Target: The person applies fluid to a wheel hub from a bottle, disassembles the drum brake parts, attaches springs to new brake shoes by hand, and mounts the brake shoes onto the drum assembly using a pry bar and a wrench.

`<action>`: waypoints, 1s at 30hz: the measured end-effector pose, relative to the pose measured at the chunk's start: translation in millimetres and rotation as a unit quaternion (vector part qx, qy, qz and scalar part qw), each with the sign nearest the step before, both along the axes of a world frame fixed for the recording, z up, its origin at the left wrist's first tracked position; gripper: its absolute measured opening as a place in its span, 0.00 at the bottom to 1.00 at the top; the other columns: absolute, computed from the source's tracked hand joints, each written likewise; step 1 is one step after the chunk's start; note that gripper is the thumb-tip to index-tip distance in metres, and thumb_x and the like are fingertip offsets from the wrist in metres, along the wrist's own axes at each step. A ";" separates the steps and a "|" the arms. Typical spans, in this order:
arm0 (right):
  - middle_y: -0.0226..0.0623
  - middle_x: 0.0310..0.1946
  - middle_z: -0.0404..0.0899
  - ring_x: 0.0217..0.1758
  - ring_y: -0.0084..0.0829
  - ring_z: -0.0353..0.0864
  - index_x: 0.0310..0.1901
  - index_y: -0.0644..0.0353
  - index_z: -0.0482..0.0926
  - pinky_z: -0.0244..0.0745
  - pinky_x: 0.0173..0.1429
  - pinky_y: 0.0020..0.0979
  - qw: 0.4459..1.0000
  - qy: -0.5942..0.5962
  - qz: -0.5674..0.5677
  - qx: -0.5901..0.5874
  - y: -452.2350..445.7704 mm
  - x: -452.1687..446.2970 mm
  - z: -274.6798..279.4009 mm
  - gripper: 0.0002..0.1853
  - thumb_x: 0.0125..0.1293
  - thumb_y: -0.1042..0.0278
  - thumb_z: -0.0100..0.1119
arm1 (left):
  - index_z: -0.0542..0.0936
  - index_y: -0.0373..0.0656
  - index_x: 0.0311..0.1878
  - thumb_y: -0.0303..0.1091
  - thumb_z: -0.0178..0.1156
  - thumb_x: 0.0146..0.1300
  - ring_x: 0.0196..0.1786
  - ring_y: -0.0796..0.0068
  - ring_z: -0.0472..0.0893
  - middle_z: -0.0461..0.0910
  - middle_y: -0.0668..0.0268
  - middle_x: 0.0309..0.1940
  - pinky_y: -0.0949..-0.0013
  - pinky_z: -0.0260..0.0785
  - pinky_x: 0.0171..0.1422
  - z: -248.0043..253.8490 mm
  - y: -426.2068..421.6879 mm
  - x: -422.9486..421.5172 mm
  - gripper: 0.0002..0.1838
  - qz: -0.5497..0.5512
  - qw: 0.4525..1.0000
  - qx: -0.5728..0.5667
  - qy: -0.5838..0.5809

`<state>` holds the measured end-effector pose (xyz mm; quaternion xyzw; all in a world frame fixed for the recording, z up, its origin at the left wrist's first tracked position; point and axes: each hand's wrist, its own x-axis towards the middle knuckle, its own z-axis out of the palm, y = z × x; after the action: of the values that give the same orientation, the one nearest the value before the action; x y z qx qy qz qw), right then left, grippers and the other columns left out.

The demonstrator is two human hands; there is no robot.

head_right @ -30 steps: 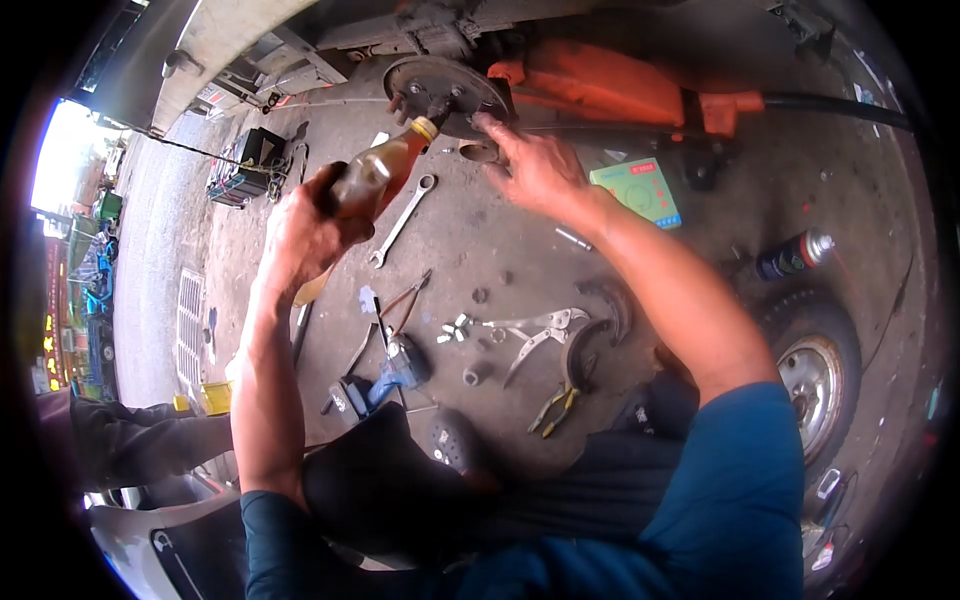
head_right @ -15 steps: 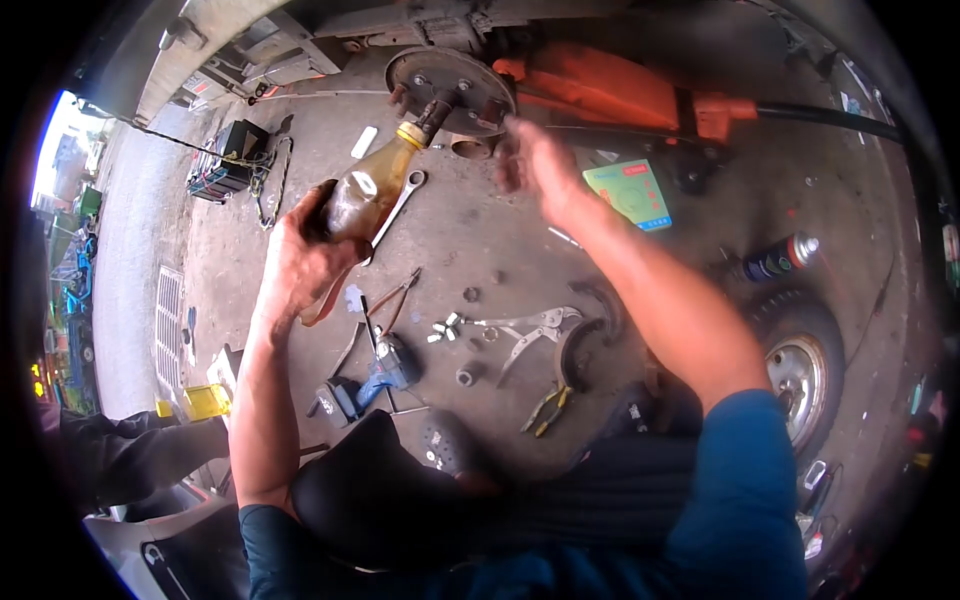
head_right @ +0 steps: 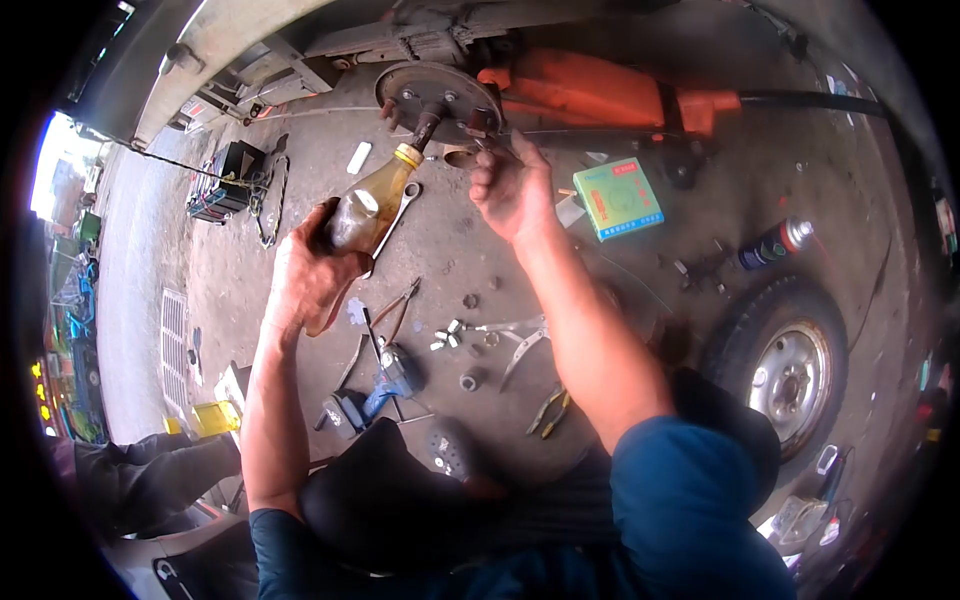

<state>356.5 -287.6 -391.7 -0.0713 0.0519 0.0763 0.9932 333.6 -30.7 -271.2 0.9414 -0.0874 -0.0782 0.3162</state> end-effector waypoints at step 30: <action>0.33 0.38 0.80 0.31 0.21 0.77 0.78 0.49 0.45 0.74 0.32 0.23 0.821 -0.007 -0.180 -0.542 36.1 -4.8 -4.4 0.42 0.66 0.72 0.55 | 0.76 0.47 0.61 0.37 0.64 0.49 0.44 0.48 0.83 0.83 0.50 0.42 0.54 0.75 0.51 42.8 -72.6 36.1 0.32 -0.129 0.916 0.351 -0.146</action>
<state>351.7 -251.5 -396.0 -0.5885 0.0897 -0.1445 0.7904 369.8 -103.3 -228.4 0.9733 -0.2205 -0.0062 -0.0637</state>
